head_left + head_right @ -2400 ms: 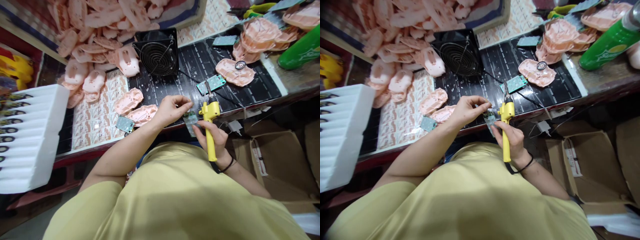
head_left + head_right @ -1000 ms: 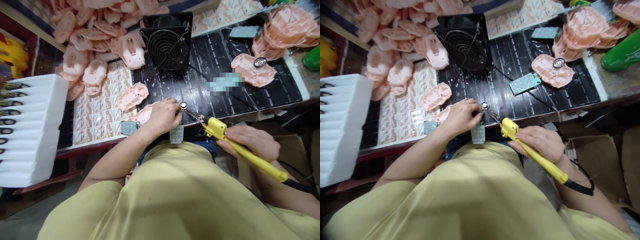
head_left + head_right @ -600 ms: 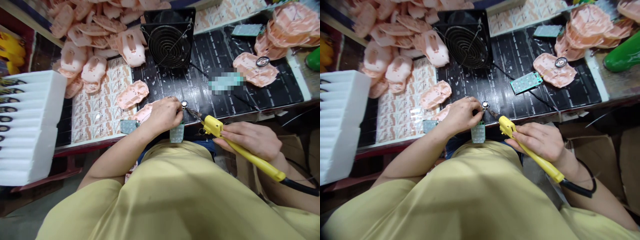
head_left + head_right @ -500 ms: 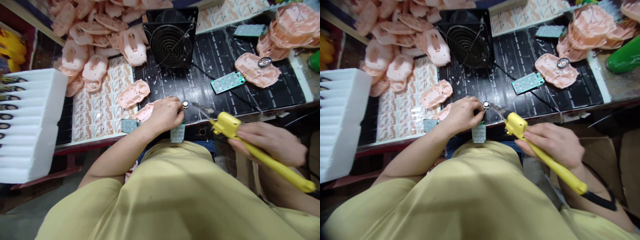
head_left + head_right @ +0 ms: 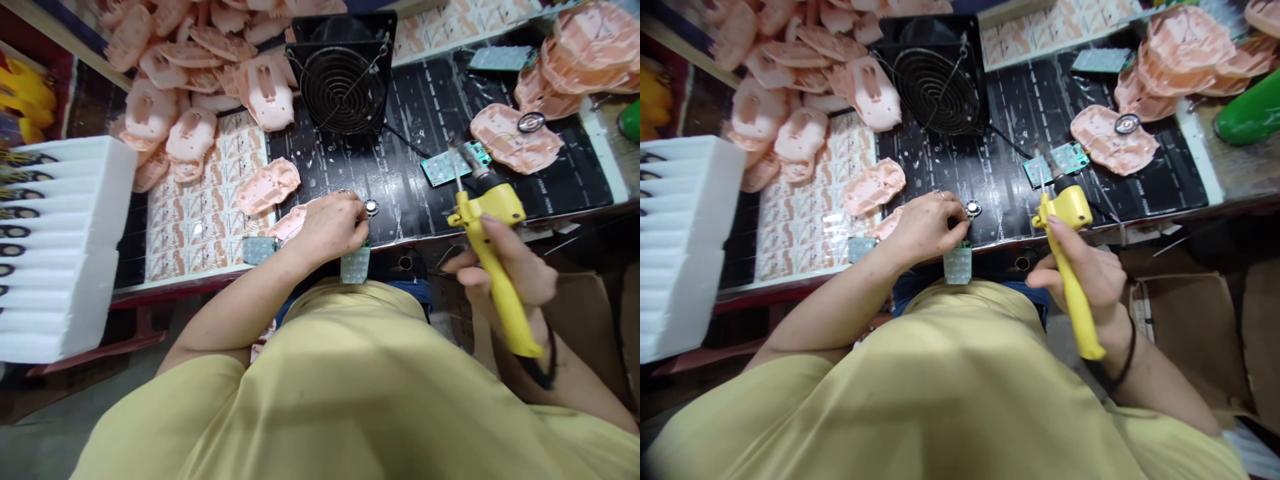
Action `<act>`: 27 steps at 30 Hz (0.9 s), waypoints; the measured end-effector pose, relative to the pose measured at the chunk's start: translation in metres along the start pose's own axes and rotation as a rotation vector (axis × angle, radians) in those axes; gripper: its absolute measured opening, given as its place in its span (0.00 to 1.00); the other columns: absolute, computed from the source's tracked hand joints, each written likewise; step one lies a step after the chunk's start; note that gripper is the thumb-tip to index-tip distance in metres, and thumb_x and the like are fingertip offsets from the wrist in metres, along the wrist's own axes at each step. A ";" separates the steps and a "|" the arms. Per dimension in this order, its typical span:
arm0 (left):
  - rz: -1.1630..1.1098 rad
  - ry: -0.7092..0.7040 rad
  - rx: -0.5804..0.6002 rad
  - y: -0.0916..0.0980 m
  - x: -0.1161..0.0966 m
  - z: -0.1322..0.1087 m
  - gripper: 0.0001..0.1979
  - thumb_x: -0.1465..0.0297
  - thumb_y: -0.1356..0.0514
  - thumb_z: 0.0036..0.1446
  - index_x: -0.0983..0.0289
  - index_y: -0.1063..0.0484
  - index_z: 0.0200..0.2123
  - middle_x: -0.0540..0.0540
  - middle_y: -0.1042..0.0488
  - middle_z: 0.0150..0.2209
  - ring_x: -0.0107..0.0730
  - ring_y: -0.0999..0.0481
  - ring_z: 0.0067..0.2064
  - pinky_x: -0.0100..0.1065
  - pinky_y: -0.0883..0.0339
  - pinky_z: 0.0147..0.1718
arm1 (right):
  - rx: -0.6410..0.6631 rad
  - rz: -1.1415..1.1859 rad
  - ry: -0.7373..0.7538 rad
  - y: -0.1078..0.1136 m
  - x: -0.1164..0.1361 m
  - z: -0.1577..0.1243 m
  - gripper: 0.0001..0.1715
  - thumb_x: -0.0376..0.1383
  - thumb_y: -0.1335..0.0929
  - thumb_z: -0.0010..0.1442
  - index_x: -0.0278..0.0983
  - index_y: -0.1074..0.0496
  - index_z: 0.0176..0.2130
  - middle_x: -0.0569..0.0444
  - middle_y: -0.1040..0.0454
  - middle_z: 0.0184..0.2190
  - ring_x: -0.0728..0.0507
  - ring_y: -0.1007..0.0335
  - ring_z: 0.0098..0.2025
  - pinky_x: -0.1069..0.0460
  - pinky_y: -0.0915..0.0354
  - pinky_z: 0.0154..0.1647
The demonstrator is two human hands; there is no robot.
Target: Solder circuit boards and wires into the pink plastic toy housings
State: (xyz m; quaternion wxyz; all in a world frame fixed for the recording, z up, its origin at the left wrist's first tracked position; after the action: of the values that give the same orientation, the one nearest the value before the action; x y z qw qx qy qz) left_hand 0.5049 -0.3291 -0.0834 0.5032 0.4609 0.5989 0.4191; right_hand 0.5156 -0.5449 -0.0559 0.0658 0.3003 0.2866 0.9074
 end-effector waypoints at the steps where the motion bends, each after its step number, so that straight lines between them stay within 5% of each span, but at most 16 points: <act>1: -0.004 0.000 0.001 0.001 0.000 0.000 0.13 0.71 0.45 0.56 0.65 0.20 0.34 0.60 0.19 0.41 0.45 0.21 0.45 0.40 0.31 0.43 | 0.035 -0.009 0.053 -0.010 0.008 0.004 0.31 0.41 0.30 0.65 0.44 0.36 0.65 0.56 0.18 0.35 0.46 0.23 0.26 0.51 0.27 0.30; 6: -0.128 0.069 0.018 0.010 0.009 0.000 0.12 0.66 0.43 0.58 0.63 0.19 0.32 0.56 0.19 0.31 0.40 0.21 0.34 0.36 0.34 0.34 | 0.104 0.067 0.149 -0.048 0.029 0.019 0.13 0.32 0.29 0.64 0.41 0.27 0.49 0.58 0.19 0.34 0.48 0.23 0.30 0.54 0.28 0.35; 14: -0.394 0.022 -0.026 0.016 0.013 0.004 0.11 0.67 0.41 0.56 0.64 0.21 0.28 0.52 0.22 0.25 0.30 0.27 0.28 0.29 0.38 0.30 | 0.106 -0.098 0.186 -0.096 0.040 0.014 0.17 0.44 0.27 0.61 0.42 0.32 0.47 0.55 0.20 0.39 0.43 0.25 0.40 0.47 0.36 0.42; 19: -0.525 -0.007 -0.033 0.018 0.015 -0.002 0.13 0.65 0.41 0.59 0.66 0.20 0.30 0.53 0.21 0.26 0.30 0.26 0.29 0.29 0.35 0.31 | 0.028 0.005 0.147 -0.095 0.042 0.015 0.16 0.41 0.27 0.62 0.42 0.33 0.46 0.56 0.22 0.35 0.44 0.27 0.36 0.48 0.33 0.40; 24: -0.685 -0.027 -0.063 0.034 0.035 -0.017 0.21 0.59 0.40 0.61 0.67 0.21 0.50 0.57 0.18 0.39 0.32 0.21 0.38 0.29 0.31 0.39 | 0.012 0.099 0.066 -0.088 0.033 0.023 0.18 0.41 0.25 0.59 0.42 0.33 0.45 0.57 0.23 0.34 0.45 0.25 0.34 0.51 0.29 0.37; 27: -0.585 -0.077 -0.033 0.033 0.040 -0.023 0.21 0.61 0.39 0.60 0.66 0.22 0.52 0.60 0.19 0.45 0.34 0.22 0.42 0.31 0.30 0.42 | -0.011 0.097 0.070 -0.085 0.033 0.027 0.18 0.41 0.25 0.59 0.42 0.33 0.45 0.58 0.23 0.35 0.46 0.24 0.34 0.51 0.27 0.38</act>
State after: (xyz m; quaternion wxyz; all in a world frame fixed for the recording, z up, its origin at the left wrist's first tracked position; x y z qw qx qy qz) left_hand 0.4836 -0.2838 -0.0571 0.6325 0.2761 0.6797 0.2482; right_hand 0.5007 -0.4520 -0.0689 0.0133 0.2816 0.2690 0.9209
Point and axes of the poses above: each hand's wrist, its own z-axis towards the middle knuckle, its own y-axis out of the back of the hand, x = y × z, the point moved 10 cm from there along z, towards the middle knuckle
